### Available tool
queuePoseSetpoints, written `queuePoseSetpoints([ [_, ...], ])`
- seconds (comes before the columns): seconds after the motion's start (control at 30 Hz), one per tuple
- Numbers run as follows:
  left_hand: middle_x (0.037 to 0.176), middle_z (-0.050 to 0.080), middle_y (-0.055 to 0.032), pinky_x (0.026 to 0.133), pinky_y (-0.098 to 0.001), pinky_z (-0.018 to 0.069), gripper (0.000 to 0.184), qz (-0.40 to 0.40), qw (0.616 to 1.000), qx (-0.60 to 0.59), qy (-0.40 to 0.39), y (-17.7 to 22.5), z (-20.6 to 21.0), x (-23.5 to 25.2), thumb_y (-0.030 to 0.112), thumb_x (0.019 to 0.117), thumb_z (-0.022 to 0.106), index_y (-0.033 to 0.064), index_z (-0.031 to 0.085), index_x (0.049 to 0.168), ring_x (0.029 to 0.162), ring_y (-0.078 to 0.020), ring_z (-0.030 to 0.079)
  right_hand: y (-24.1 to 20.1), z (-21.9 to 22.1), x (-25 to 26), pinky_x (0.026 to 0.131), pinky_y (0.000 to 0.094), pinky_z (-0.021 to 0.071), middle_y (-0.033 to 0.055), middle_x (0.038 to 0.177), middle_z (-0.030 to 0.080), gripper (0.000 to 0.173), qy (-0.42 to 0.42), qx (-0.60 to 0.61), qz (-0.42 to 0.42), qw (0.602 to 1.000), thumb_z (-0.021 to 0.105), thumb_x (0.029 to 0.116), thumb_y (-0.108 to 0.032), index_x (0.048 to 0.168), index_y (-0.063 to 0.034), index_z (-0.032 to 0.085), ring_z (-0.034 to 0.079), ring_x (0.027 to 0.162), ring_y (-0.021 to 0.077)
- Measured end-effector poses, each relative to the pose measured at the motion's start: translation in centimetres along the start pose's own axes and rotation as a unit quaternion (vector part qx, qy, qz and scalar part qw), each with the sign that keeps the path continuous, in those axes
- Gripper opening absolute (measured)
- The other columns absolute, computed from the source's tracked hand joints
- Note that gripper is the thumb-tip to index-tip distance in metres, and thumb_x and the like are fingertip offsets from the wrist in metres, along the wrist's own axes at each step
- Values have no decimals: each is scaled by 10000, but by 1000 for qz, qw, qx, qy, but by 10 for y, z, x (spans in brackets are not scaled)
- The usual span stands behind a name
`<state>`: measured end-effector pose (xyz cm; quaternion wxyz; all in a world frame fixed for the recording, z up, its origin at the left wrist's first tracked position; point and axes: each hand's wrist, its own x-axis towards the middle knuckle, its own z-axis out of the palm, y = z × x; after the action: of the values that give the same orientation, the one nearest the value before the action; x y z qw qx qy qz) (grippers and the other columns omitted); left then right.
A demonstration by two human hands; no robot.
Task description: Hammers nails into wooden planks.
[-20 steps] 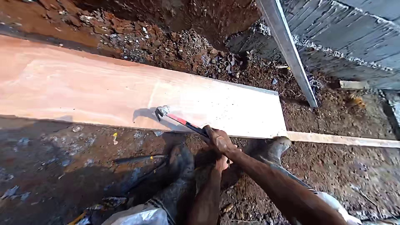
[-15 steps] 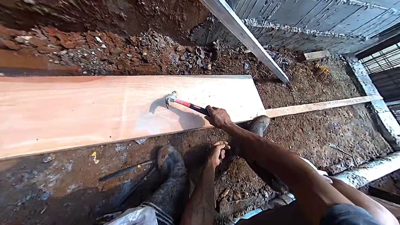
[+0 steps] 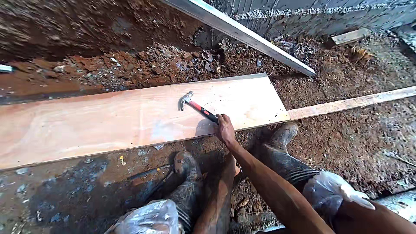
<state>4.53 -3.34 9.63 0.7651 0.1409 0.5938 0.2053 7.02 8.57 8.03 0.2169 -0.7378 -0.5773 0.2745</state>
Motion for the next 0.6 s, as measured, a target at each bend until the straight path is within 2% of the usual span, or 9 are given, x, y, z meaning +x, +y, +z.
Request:
queuePoseSetpoints([
  [0.03,1266,595,-207,941,-400,518,462,87,991,23,-100,-15,-24,24,203,1136,194,-65,486,1373,1105,-238,593,4,-5,-9,1057,541,487,228,1320,631,385,20,32,9,999,623,997,-206,1327,-9,640,598,1245,386],
  [0.07,1225,606,-167,922,-362,521,454,114,988,8,-106,-16,-30,30,211,1133,200,-54,503,1344,1080,-195,593,10,-9,-16,1063,532,488,236,1302,640,370,45,63,23,997,617,1000,-195,1307,11,643,612,1230,380],
  [0.13,1203,633,-145,920,-363,507,389,47,996,-64,-31,12,-18,14,230,1134,328,-13,574,1313,1055,-183,601,22,-19,-23,1039,498,508,256,1242,664,329,110,100,69,987,583,1001,-135,1261,58,644,650,1169,368],
  [0.2,832,627,-42,607,-286,507,303,-18,987,-158,-26,24,-7,30,305,1094,421,87,626,1046,684,-114,589,28,-39,-23,1034,472,509,249,1204,680,302,154,105,129,974,564,1020,-113,1250,65,646,667,1139,344],
  [0.23,681,589,-11,448,-229,440,352,-22,976,-206,-60,24,-4,39,325,1095,381,101,598,931,508,-83,525,31,-52,-23,1030,471,502,245,1187,688,293,169,102,150,969,561,1023,-109,1242,62,652,669,1127,339],
  [0.27,672,604,-16,404,-208,404,412,-13,960,-254,-115,26,-4,48,337,1106,316,86,598,940,460,-79,499,35,-66,-21,1029,474,499,241,1178,693,285,182,102,162,964,559,1024,-104,1235,61,658,670,1121,335],
  [0.33,724,637,-29,390,-185,389,475,17,929,-322,-183,35,-1,55,339,1113,224,73,589,966,451,-71,494,43,-91,-17,984,472,514,231,1130,702,256,210,128,175,953,562,1024,-93,1202,57,668,682,1060,316],
  [0.43,735,643,-35,372,-179,377,516,54,894,-403,-190,58,13,51,378,1120,174,78,574,996,437,-64,491,55,-118,-19,823,401,586,179,1008,709,215,232,215,213,925,551,1033,-87,1156,43,669,709,877,233],
  [0.6,860,708,-98,467,-231,508,518,86,865,-462,-178,89,16,41,370,1121,201,49,606,1092,545,-134,623,44,-131,-36,641,290,578,121,850,708,182,173,328,215,904,533,1050,-74,1070,52,662,684,676,150],
])
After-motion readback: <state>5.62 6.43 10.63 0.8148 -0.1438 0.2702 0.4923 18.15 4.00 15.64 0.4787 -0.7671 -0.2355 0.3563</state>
